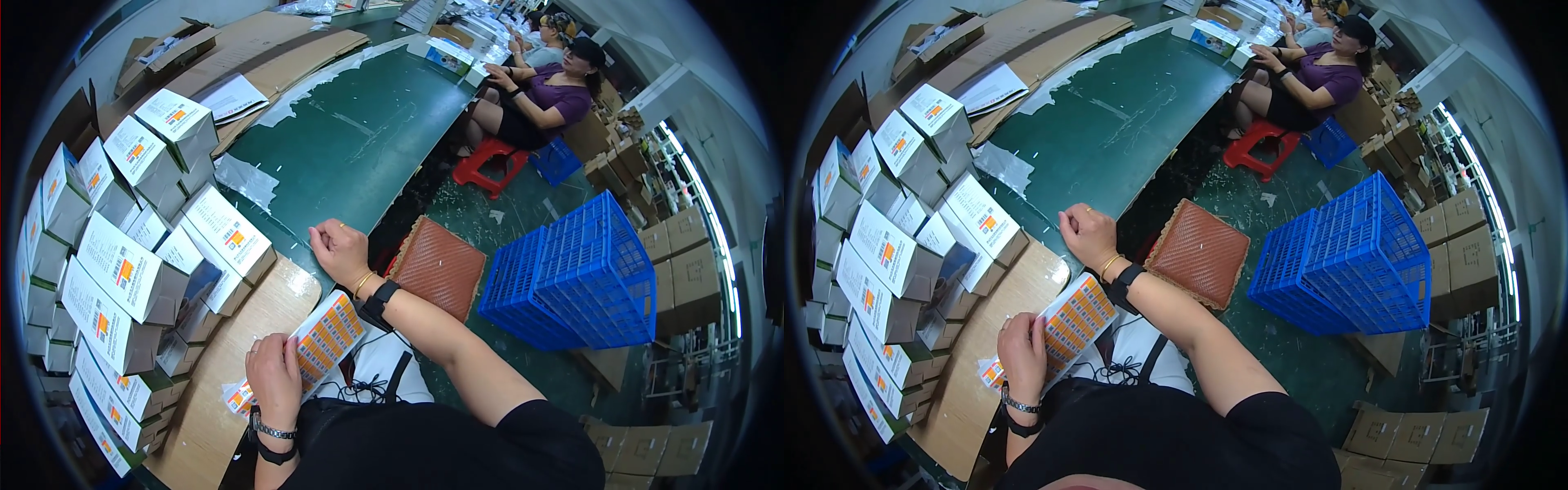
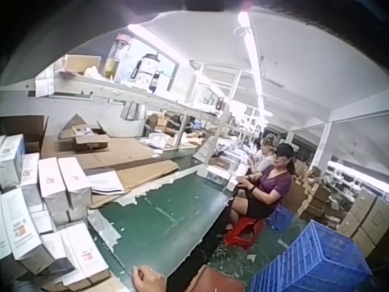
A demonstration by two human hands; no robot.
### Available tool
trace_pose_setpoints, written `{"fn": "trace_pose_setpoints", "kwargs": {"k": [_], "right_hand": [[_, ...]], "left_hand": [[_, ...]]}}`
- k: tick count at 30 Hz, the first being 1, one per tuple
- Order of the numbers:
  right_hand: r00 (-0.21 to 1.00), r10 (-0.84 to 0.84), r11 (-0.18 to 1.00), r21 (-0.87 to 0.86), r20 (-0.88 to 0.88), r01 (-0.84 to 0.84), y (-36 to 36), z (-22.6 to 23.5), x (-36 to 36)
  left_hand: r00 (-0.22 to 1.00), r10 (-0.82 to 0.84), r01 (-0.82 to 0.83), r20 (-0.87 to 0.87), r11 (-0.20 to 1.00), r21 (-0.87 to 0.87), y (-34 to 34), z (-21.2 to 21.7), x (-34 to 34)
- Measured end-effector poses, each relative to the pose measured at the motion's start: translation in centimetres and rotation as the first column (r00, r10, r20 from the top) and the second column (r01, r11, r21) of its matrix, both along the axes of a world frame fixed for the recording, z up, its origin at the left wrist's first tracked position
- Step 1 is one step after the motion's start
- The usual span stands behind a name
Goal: The person opens a cardboard box, places two white boxes inside, and then removes them. They then peel stickers from a sheet and apply them to the back of several product boxes.
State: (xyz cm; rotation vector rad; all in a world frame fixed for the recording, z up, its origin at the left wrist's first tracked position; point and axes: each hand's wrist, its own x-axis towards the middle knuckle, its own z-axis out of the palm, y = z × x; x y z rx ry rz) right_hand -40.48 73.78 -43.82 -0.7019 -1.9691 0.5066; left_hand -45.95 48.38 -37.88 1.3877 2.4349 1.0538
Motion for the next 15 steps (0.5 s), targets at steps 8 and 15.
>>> {"fn": "trace_pose_setpoints", "kwargs": {"k": [8,15], "right_hand": [[1.0,-0.002,1.0,0.001,-0.01,0.002,0.02,-0.05,-0.14],[1.0,-0.013,1.0,0.004,-0.002,0.013,0.0,-0.07,0.12]], "left_hand": [[1.0,-0.003,0.003,-0.016,1.0,0.007,0.04,0.17,-0.1],[1.0,-0.024,0.024,-0.004,1.0,0.019,0.1,0.09,-0.12]]}}
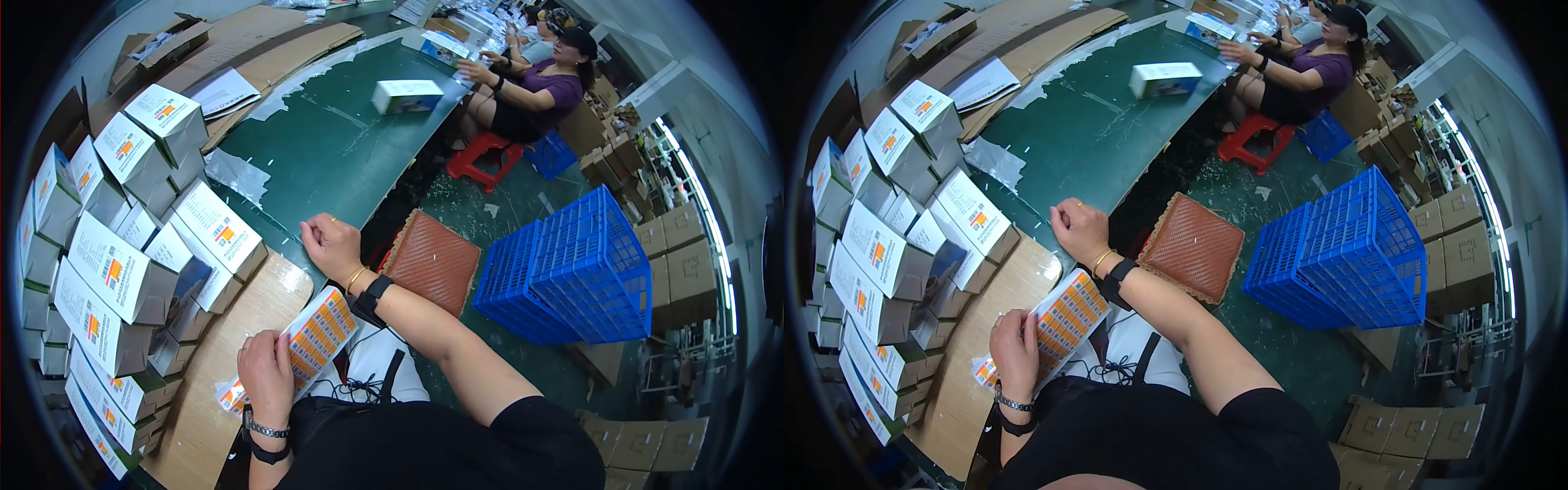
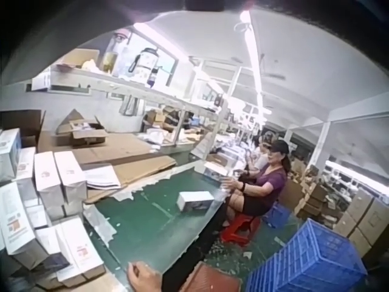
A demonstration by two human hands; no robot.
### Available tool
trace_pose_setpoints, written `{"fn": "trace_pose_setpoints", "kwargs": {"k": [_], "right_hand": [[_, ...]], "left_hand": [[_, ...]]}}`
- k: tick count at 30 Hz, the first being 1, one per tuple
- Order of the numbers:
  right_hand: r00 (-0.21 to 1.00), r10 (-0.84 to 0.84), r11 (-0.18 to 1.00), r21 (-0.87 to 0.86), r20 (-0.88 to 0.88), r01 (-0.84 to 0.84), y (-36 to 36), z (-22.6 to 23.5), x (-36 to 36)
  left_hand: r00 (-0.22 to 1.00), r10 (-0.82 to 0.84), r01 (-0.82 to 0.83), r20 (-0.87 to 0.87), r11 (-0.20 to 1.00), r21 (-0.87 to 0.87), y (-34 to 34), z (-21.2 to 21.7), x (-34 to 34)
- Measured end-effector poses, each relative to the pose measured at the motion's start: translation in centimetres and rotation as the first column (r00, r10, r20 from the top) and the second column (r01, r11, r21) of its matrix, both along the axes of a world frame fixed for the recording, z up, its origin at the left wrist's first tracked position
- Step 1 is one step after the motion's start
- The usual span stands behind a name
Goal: The person opens a cardboard box, places two white boxes inside, and then removes them. They then peel stickers from a sheet and apply them to the back of several product boxes.
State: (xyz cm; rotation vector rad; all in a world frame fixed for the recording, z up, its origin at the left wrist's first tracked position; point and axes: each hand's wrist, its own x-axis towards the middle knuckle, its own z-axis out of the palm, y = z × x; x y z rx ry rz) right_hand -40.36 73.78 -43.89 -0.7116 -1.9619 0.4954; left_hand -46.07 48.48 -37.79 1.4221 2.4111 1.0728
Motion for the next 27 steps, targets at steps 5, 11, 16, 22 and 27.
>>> {"fn": "trace_pose_setpoints", "kwargs": {"k": [5,11,16,22,27], "right_hand": [[1.0,0.0,1.0,0.001,0.003,0.0,-0.4,-0.1,-0.2],[1.0,0.027,1.0,-0.015,0.005,-0.027,-0.1,-0.5,-0.3],[0.984,0.154,0.929,-0.351,0.091,-0.113,0.8,0.5,0.3],[0.954,0.236,0.907,-0.395,0.188,-0.146,8.2,6.6,-0.6],[0.848,-0.319,0.946,0.097,0.422,0.308,16.2,9.4,-5.8]], "left_hand": [[0.999,0.023,-0.022,0.032,0.999,-0.037,-0.1,0.1,0.0],[1.0,0.011,-0.011,-0.021,1.0,-0.011,0.1,-0.2,-0.4],[1.0,-0.002,0.002,0.014,0.999,-0.033,0.7,0.2,-0.6],[0.999,0.024,-0.02,0.045,0.997,-0.072,0.7,0.7,-0.3],[0.998,0.015,-0.011,0.068,0.999,-0.053,0.2,0.9,-0.3]]}}
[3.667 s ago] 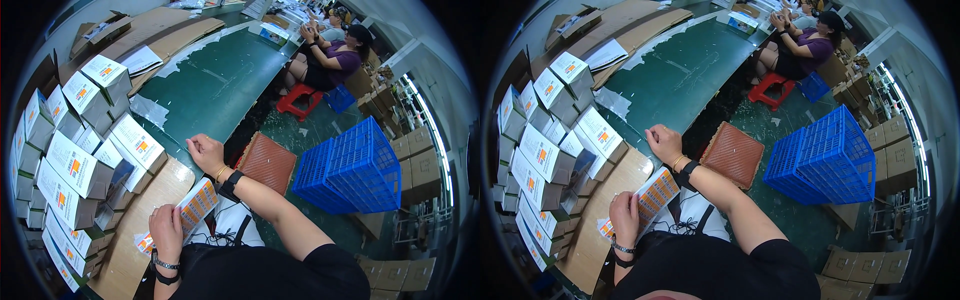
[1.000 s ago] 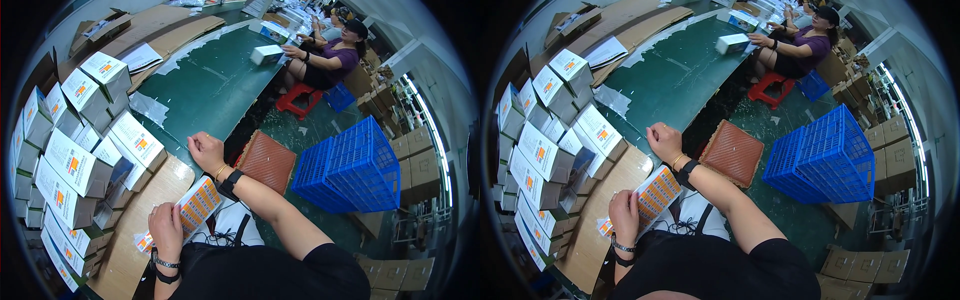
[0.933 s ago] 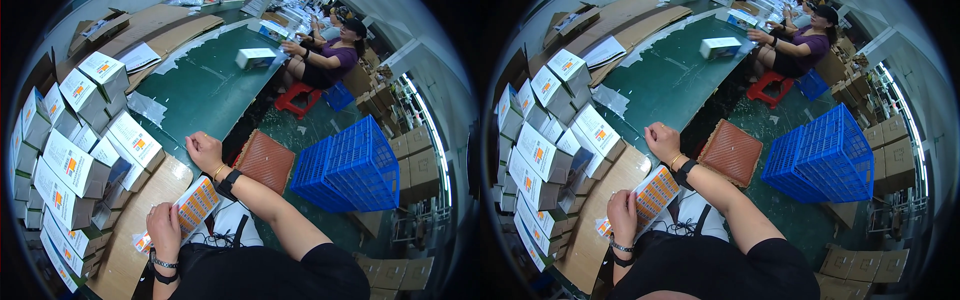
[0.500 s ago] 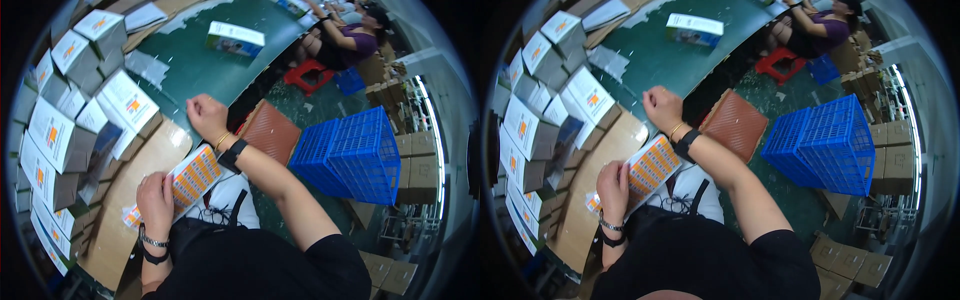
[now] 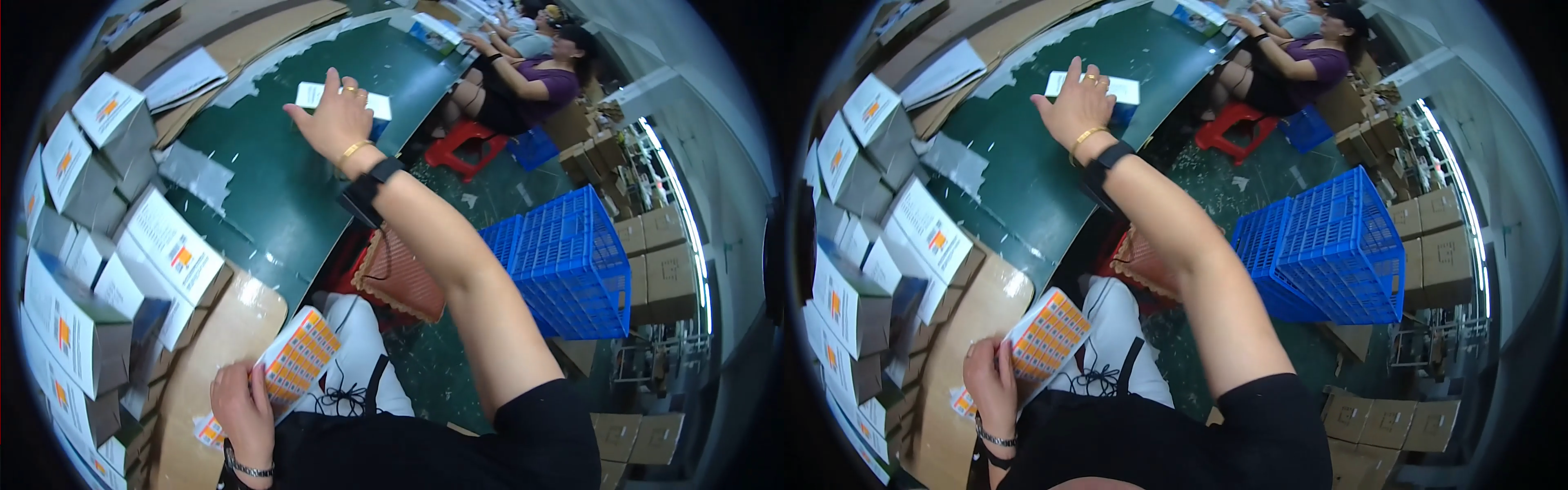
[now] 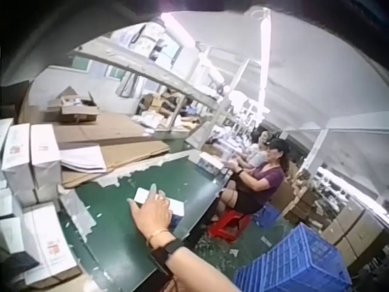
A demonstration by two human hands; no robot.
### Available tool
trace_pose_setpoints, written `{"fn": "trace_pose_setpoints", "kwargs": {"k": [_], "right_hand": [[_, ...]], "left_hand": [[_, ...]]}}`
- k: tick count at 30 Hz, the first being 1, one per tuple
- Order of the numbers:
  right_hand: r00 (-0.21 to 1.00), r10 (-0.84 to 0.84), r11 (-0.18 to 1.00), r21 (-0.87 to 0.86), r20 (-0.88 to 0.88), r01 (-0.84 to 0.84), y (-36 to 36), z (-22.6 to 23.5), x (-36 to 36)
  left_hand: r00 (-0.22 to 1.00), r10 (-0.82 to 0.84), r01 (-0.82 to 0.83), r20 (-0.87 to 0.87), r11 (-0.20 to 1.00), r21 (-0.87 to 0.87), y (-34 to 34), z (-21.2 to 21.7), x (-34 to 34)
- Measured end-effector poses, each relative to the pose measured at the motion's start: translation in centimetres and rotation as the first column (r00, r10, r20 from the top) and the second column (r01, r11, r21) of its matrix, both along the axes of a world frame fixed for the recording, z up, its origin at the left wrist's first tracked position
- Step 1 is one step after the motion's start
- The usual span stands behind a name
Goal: The person opens a cardboard box, places two white boxes inside, and then removes them. They then peel stickers from a sheet and apply them to the back of several product boxes.
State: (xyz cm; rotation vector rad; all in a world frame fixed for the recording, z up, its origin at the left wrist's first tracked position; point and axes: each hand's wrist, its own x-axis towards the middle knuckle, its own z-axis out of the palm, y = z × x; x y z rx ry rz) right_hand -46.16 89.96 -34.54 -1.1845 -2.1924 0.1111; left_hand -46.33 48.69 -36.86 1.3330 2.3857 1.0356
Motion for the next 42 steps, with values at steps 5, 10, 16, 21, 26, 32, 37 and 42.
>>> {"fn": "trace_pose_setpoints", "kwargs": {"k": [5,10,16,21,26,32,37,42], "right_hand": [[0.956,-0.111,0.99,-0.059,0.271,0.131,1.8,-1.6,-0.8],[0.968,0.108,0.994,0.001,0.227,-0.111,-0.9,-3.1,2.5],[0.65,0.746,0.636,-0.137,-0.142,-0.759,-6.9,-3.4,10.4],[0.501,0.819,0.427,-0.288,-0.28,-0.857,-10.1,-2.6,14.5],[0.515,0.806,0.433,-0.302,-0.292,-0.849,-11.2,-2.2,14.6],[0.582,0.785,0.564,-0.144,-0.211,-0.813,-19.7,2.3,16.0],[0.543,0.819,0.527,-0.129,-0.185,-0.84,-24.9,2.6,18.5],[0.59,0.78,0.534,-0.269,-0.207,-0.801,-25.6,1.4,19.8]], "left_hand": [[1.0,0.008,-0.007,0.02,0.998,-0.063,0.5,0.3,0.5],[1.0,0.009,-0.008,0.005,0.998,-0.067,0.3,0.1,0.2],[1.0,0.007,-0.008,-0.024,0.999,-0.044,0.2,0.1,0.4],[0.997,-0.05,0.051,-0.059,0.999,0.01,-0.6,-0.4,0.5],[0.988,-0.147,0.149,-0.035,0.988,0.041,-0.4,0.5,1.6],[0.976,-0.207,0.215,-0.073,0.97,0.115,1.1,2.4,2.5],[0.961,-0.256,0.272,-0.106,0.945,0.18,0.7,3.7,2.8],[0.937,-0.327,0.345,-0.119,0.921,0.179,-0.1,3.9,3.1]]}}
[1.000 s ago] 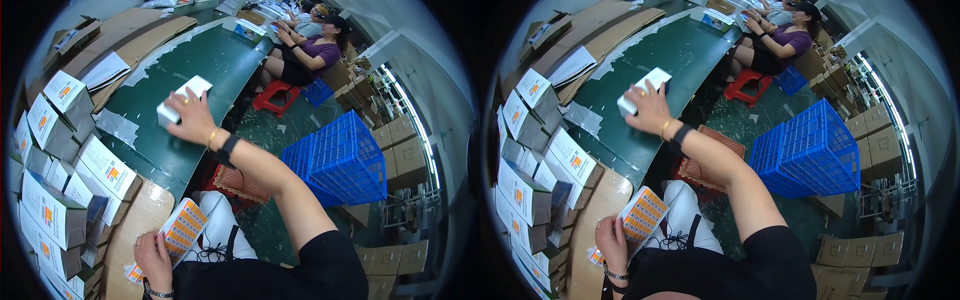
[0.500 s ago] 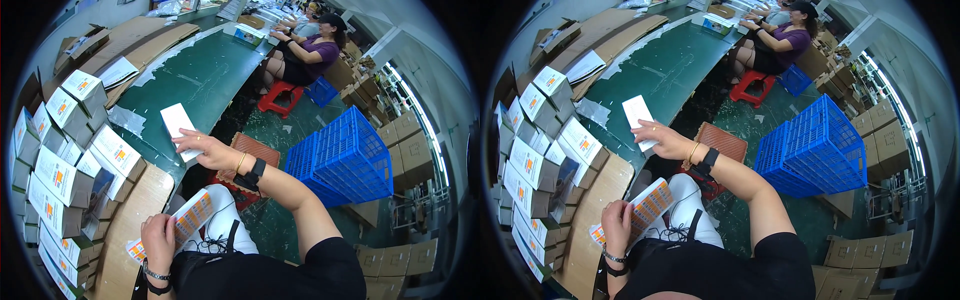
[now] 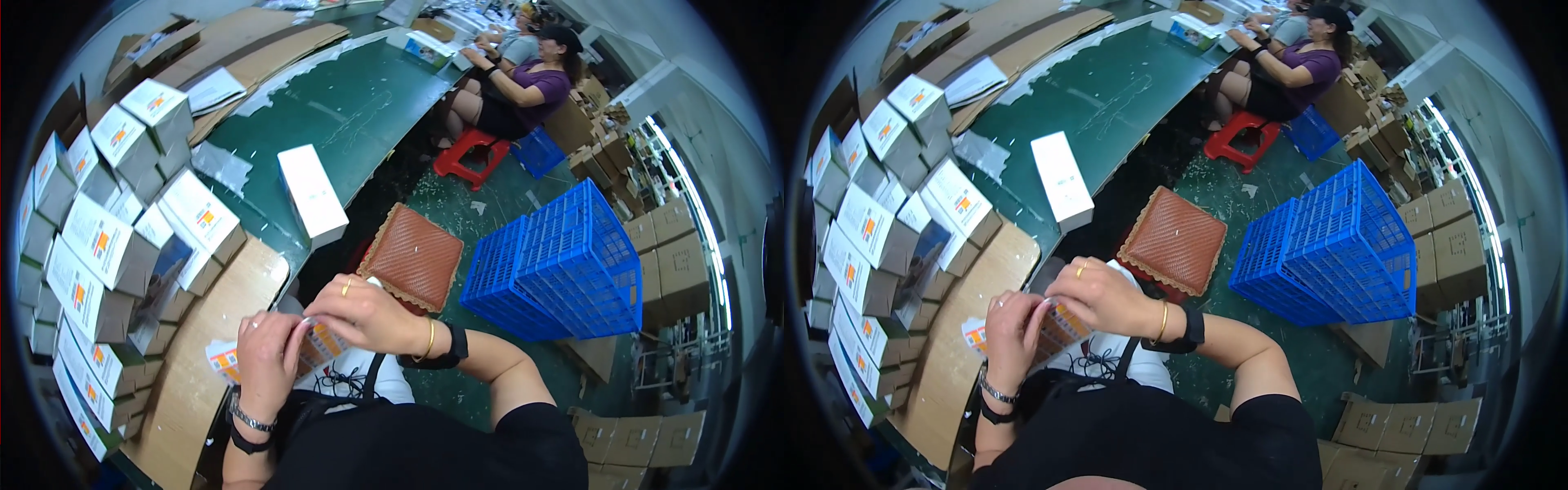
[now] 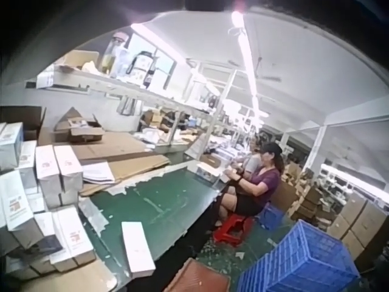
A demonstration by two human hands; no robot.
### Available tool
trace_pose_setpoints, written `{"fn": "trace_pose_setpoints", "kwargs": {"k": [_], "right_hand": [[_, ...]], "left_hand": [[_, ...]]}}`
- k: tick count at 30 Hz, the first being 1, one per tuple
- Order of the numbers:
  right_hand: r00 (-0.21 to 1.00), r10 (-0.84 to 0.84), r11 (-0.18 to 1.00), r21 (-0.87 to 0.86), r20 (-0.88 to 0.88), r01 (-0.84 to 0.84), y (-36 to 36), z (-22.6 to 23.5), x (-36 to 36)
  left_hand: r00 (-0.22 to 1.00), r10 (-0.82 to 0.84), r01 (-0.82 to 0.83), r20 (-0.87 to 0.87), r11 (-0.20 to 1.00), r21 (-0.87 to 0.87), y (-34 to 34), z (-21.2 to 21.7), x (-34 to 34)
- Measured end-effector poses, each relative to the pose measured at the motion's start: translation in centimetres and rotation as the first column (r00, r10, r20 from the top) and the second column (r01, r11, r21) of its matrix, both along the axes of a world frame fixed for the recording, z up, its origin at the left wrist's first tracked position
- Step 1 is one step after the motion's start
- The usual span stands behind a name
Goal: The person opens a cardboard box, places two white boxes inside, and then removes them. They then peel stickers from a sheet and apply them to the back of several product boxes.
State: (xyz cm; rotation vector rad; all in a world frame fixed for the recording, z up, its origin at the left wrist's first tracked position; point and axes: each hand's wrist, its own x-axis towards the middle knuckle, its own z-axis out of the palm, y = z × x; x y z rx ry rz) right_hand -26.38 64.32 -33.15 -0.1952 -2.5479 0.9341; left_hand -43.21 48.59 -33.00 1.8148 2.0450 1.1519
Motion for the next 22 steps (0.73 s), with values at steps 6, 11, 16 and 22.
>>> {"fn": "trace_pose_setpoints", "kwargs": {"k": [6,11,16,22], "right_hand": [[0.989,-0.141,0.989,-0.047,-0.046,0.139,2.9,2.3,1.3],[0.998,-0.064,0.938,-0.341,0.025,0.068,5.7,3.3,0.6],[0.998,-0.06,0.914,-0.4,0.034,0.068,6.0,1.5,0.9],[1.0,-0.026,1.0,0.008,-0.017,0.026,7.3,1.4,0.7]], "left_hand": [[0.999,0.046,-0.045,-0.016,0.997,0.064,2.5,0.7,-0.7],[0.995,0.057,-0.066,0.081,0.991,0.114,3.9,0.2,-2.7],[0.996,-0.039,0.033,0.081,0.997,0.07,4.7,-0.6,-3.8],[0.994,-0.085,0.079,0.071,0.994,0.079,5.5,-0.5,-4.0]]}}
